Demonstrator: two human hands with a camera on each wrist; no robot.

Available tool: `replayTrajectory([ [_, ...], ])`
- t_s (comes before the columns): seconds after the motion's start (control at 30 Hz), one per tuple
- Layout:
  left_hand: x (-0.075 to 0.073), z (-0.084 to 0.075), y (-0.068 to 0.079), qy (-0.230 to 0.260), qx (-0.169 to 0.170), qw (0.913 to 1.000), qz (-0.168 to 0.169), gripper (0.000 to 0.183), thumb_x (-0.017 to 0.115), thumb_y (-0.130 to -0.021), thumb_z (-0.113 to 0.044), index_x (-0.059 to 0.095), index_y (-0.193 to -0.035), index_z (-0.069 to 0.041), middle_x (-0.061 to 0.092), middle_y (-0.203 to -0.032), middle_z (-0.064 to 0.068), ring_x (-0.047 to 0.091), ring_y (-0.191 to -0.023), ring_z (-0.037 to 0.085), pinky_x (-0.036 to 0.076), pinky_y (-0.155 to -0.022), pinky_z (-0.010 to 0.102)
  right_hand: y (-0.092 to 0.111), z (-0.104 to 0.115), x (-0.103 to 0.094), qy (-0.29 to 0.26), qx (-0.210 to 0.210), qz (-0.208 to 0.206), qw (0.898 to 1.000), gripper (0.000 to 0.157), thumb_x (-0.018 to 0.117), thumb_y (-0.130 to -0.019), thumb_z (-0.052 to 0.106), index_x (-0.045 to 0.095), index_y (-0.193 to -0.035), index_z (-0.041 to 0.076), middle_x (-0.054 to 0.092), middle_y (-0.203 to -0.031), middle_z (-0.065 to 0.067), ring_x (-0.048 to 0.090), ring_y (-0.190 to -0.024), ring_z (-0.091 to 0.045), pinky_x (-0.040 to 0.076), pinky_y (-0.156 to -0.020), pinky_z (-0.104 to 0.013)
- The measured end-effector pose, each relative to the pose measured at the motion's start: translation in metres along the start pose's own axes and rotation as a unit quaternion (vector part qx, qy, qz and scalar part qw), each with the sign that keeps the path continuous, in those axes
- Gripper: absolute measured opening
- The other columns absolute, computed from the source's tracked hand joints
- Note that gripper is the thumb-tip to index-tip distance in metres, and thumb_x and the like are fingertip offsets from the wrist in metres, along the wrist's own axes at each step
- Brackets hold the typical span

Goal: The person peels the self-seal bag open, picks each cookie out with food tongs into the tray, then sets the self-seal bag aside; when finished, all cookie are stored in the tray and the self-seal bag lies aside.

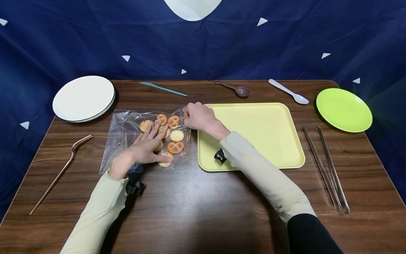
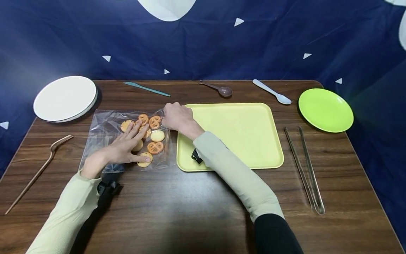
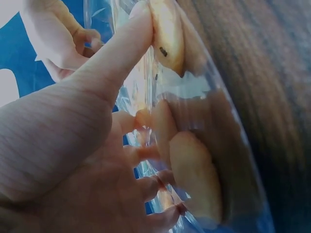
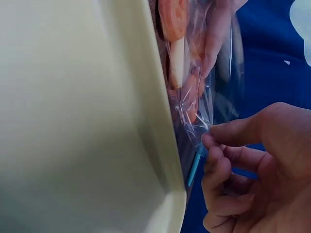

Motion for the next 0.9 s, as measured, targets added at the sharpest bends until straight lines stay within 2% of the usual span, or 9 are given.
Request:
replayTrajectory([
  [0.17,-0.001,-0.002,0.001,-0.010,0.000,0.9999,0.003,0.109,0.065,-0.081,-0.053,-0.009,-0.150,-0.014,-0.020,-0.153,0.016,-0.020,-0.137,0.036,-0.001,-0.104,0.063,0.003,-0.009,-0.003,-0.013,0.012,-0.009,1.000,0.023,0.046,-0.076,0.004,0.041,-0.058,0.017,0.030,-0.051,0.005,0.029,-0.046,-0.011,0.023,-0.045,-0.026],
  [0.43,-0.002,-0.003,0.001,-0.005,-0.002,1.0000,0.002,0.109,0.066,-0.081,-0.053,-0.009,-0.150,-0.013,-0.020,-0.153,0.016,-0.021,-0.136,0.037,-0.001,-0.104,0.063,0.010,-0.015,-0.010,-0.030,0.015,-0.002,0.999,0.023,0.045,-0.078,0.005,0.038,-0.059,0.016,0.028,-0.052,0.004,0.025,-0.046,-0.010,0.020,-0.045,-0.026],
  [0.67,-0.003,-0.003,0.003,-0.012,-0.004,0.9999,-0.003,0.110,0.067,-0.081,-0.052,-0.008,-0.150,-0.011,-0.019,-0.153,0.019,-0.020,-0.136,0.039,0.001,-0.103,0.065,0.013,-0.023,-0.012,-0.023,0.036,0.014,0.999,0.020,0.048,-0.089,0.016,0.054,-0.069,0.014,0.043,-0.063,0.000,0.037,-0.051,-0.012,0.029,-0.047,-0.028],
  [0.9,-0.002,0.000,0.004,0.001,-0.006,1.0000,-0.004,0.110,0.068,-0.081,-0.052,-0.007,-0.150,-0.011,-0.021,-0.153,0.016,-0.021,-0.136,0.037,0.000,-0.103,0.065,0.013,-0.030,-0.009,-0.073,0.048,0.034,0.996,0.026,0.053,-0.095,0.034,0.062,-0.082,0.012,0.054,-0.071,0.000,0.044,-0.056,-0.012,0.033,-0.051,-0.027],
])
Point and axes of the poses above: each hand's wrist, its own y-axis away from the middle knuckle, its own x-axis out of the palm, z = x × y, the point moved 3 cm from there along -y, towards the middle knuckle
